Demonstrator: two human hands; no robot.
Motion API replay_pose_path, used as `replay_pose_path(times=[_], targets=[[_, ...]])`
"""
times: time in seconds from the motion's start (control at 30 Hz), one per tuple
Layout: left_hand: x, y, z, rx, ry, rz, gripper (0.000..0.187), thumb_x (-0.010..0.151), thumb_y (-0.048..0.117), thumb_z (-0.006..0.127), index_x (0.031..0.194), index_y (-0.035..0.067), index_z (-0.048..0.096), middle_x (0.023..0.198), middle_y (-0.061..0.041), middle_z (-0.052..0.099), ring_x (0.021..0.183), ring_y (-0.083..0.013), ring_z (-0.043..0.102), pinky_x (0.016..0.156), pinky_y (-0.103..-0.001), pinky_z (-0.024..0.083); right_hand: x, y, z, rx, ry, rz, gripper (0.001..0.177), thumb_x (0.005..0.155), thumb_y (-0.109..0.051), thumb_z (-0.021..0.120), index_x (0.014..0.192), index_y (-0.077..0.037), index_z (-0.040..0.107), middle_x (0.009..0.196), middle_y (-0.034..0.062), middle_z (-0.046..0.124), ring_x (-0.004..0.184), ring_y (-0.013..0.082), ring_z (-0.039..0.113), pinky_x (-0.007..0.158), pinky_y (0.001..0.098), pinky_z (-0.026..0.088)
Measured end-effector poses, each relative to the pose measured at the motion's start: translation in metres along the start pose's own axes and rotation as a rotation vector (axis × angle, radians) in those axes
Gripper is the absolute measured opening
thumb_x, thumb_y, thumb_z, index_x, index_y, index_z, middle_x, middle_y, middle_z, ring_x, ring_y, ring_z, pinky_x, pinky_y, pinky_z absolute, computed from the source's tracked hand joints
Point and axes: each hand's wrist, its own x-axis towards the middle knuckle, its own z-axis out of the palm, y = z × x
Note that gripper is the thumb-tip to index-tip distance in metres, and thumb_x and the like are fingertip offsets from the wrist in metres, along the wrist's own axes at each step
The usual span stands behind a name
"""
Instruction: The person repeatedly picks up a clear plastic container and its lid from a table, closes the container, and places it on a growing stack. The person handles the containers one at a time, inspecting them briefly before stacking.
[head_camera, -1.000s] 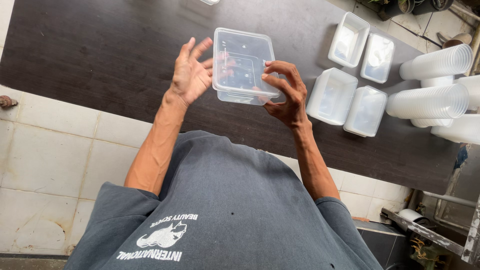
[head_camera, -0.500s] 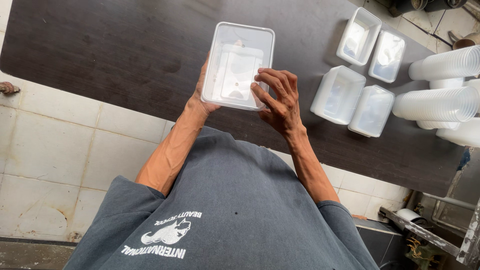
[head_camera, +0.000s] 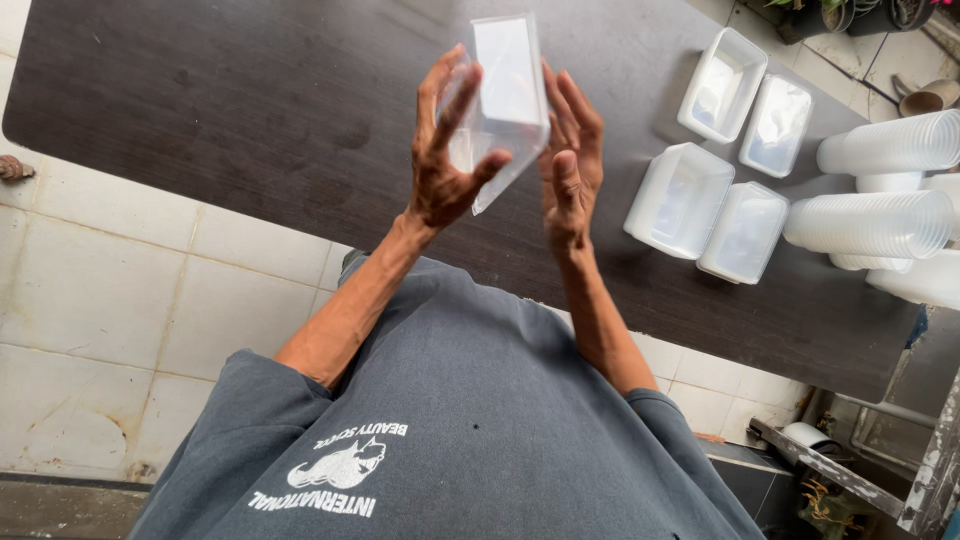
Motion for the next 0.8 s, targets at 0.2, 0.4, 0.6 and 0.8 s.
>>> replay_pose_path(times=[0.2,0.4,0.6,0.8], targets=[[0.007,0.017,-0.013,0.273,0.061,0.141,0.077,0.093,0.073,0.065,0.158,0.048,0.030,0.165,-0.013,0.023,0.150,-0.0288,0.027,0.124,-0.052,0.032,0.000,0.029,0.026,0.152,0.227,-0.101,0.053,0.116,-0.040,0.028,0.151,-0.004,0.045,0.158,0.0120,0.041,0.148,0.0237,0.041,0.127,0.0436,0.042],[0.000,0.016,-0.011,0.263,0.061,0.146,0.076,0.092,0.074,0.064,0.156,0.048,0.032,0.165,-0.012,0.024,0.150,-0.0289,0.027,0.123,-0.052,0.034,-0.008,0.028,0.025,0.056,0.249,-0.111,0.052,0.118,-0.040,0.029,0.150,-0.003,0.048,0.156,0.0130,0.044,0.146,0.0238,0.045,0.125,0.0441,0.043],[-0.005,0.007,0.003,-0.262,0.013,-0.048,0.078,0.098,0.072,0.051,0.161,0.043,0.018,0.166,-0.016,0.030,0.147,-0.0339,0.044,0.110,-0.049,0.055,0.008,0.002,0.041,-0.686,0.186,-0.189,0.052,0.106,-0.050,0.054,0.143,-0.013,0.053,0.154,0.0114,0.048,0.145,0.0257,0.053,0.105,0.0423,0.065],[-0.019,0.021,0.017,-0.885,0.062,-0.307,0.077,0.106,0.057,0.051,0.165,0.029,0.010,0.162,-0.023,0.033,0.144,-0.0385,0.047,0.111,-0.055,0.057,0.026,-0.014,0.079,-1.217,0.155,-0.333,0.063,0.094,-0.053,0.076,0.140,-0.016,0.056,0.155,0.0112,0.044,0.144,0.0321,0.040,0.113,0.0507,0.054]])
